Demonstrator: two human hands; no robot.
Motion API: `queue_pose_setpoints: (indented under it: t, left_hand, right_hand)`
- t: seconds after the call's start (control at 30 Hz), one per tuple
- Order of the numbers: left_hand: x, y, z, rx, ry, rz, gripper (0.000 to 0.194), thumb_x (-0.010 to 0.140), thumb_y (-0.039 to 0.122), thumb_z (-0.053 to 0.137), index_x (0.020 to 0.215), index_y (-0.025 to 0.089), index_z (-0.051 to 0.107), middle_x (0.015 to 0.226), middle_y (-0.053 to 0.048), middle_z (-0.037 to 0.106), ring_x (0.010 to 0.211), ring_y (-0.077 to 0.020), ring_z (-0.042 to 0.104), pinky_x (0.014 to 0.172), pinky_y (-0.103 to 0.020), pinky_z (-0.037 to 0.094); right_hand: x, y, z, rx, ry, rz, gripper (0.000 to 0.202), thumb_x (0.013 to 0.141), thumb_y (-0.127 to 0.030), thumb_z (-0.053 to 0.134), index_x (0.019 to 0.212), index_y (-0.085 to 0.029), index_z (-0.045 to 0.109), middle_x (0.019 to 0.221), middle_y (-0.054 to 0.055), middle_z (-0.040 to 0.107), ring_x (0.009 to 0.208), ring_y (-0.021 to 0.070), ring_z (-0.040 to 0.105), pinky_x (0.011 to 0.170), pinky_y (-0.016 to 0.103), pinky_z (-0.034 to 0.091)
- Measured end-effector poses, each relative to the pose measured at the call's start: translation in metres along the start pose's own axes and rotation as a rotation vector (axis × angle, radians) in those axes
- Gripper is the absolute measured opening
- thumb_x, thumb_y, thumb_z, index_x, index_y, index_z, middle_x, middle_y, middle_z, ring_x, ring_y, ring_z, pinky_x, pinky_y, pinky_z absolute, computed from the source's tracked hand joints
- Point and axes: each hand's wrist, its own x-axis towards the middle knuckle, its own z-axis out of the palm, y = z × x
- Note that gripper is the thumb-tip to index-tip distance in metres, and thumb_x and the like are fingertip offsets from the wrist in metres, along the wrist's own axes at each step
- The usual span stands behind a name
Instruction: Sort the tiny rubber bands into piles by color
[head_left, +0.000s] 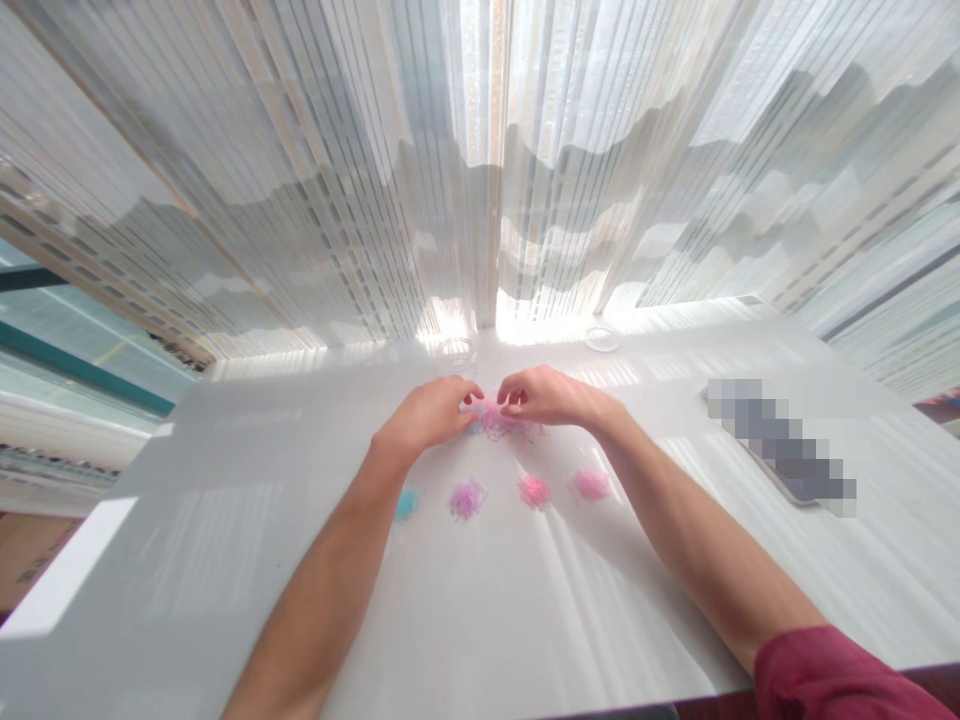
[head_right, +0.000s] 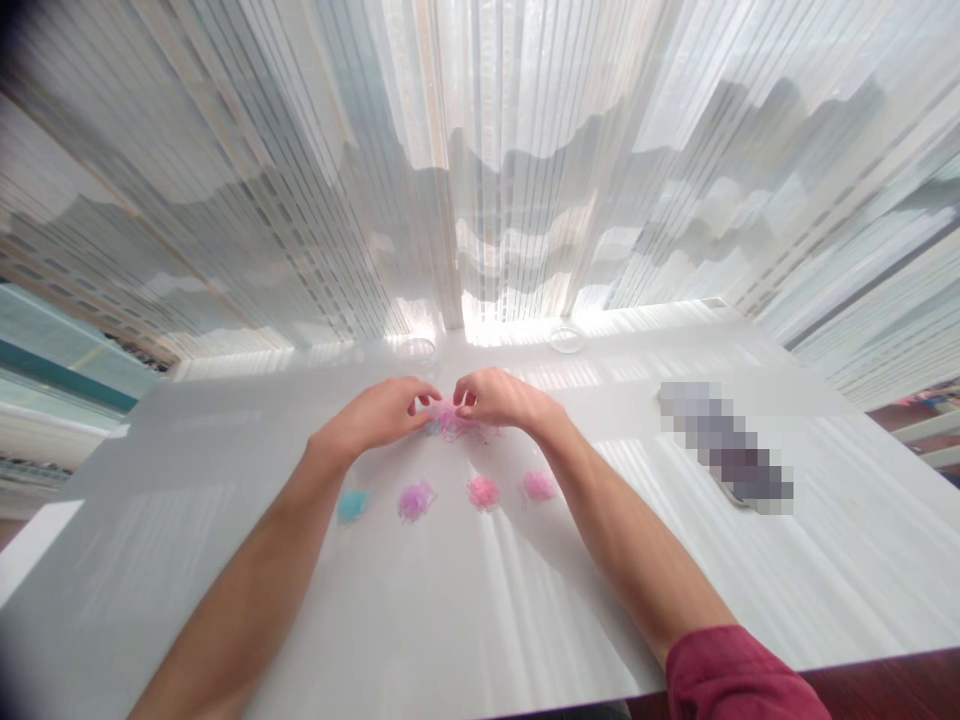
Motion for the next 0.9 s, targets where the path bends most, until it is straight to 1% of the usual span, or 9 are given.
queue_pose_setpoints:
  t: [0.13, 0.23, 0.4, 0.57, 0.7, 0.9]
  left_hand:
    - [0.004, -0.003, 0.003, -0.008, 0.001, 0.021, 0.024, 0.092, 0.03, 0.058, 0.1, 0.025, 0.08, 0.1, -0.004, 0.08, 0.087, -0.0224, 0.072, 0.078, -0.029, 0.053]
    - [0.004, -0.003, 0.003, -0.035, -0.002, 0.033, 0.023, 0.091, 0.028, 0.058, 0.093, 0.026, 0.081, 0.097, -0.002, 0.08, 0.083, -0.0213, 0.071, 0.074, -0.028, 0.052]
    - [0.002, -0.002, 0.002, -0.079, -0.004, 0.051, 0.024, 0.091, 0.033, 0.056, 0.092, 0.024, 0.079, 0.096, -0.003, 0.08, 0.08, -0.0214, 0.07, 0.069, -0.029, 0.05]
    - [-0.001, -0.001, -0.002, -0.113, -0.002, 0.061, 0.027, 0.092, 0.035, 0.053, 0.091, 0.023, 0.077, 0.091, -0.004, 0.077, 0.077, -0.0211, 0.068, 0.067, -0.03, 0.049]
    - [-0.004, -0.001, -0.007, -0.15, 0.002, 0.072, 0.029, 0.093, 0.036, 0.05, 0.094, 0.022, 0.076, 0.09, -0.003, 0.077, 0.077, -0.0203, 0.067, 0.069, -0.03, 0.05]
    - [-0.007, -0.004, -0.013, -0.21, 0.024, 0.083, 0.03, 0.094, 0.04, 0.051, 0.095, 0.022, 0.074, 0.09, -0.004, 0.077, 0.078, -0.0201, 0.067, 0.069, -0.03, 0.051]
  right_hand:
    - [0.004, -0.001, 0.01, 0.001, 0.003, -0.011, 0.021, 0.085, -0.015, 0.069, 0.103, -0.019, 0.079, 0.094, 0.006, 0.081, 0.078, 0.0187, 0.072, 0.063, 0.023, 0.048]
    - [0.006, -0.004, 0.015, 0.027, 0.009, -0.026, 0.018, 0.086, -0.017, 0.069, 0.102, -0.018, 0.079, 0.091, 0.005, 0.08, 0.076, 0.0175, 0.071, 0.06, 0.022, 0.046]
    - [0.006, -0.007, 0.017, 0.084, 0.032, -0.057, 0.015, 0.09, -0.025, 0.069, 0.098, -0.018, 0.078, 0.089, 0.003, 0.078, 0.071, 0.0138, 0.068, 0.059, 0.021, 0.045]
    - [0.007, -0.007, 0.016, 0.1, 0.058, -0.074, 0.015, 0.088, -0.018, 0.064, 0.09, -0.017, 0.079, 0.079, 0.002, 0.075, 0.065, 0.0117, 0.062, 0.058, 0.021, 0.041]
    - [0.006, -0.005, 0.012, 0.102, 0.077, -0.081, 0.017, 0.086, -0.016, 0.064, 0.09, -0.017, 0.08, 0.081, 0.002, 0.075, 0.066, 0.0126, 0.062, 0.06, 0.023, 0.042]
    - [0.004, -0.002, 0.003, 0.131, 0.095, -0.079, 0.015, 0.086, -0.018, 0.065, 0.089, -0.018, 0.08, 0.08, 0.003, 0.076, 0.073, 0.0154, 0.067, 0.066, 0.024, 0.046]
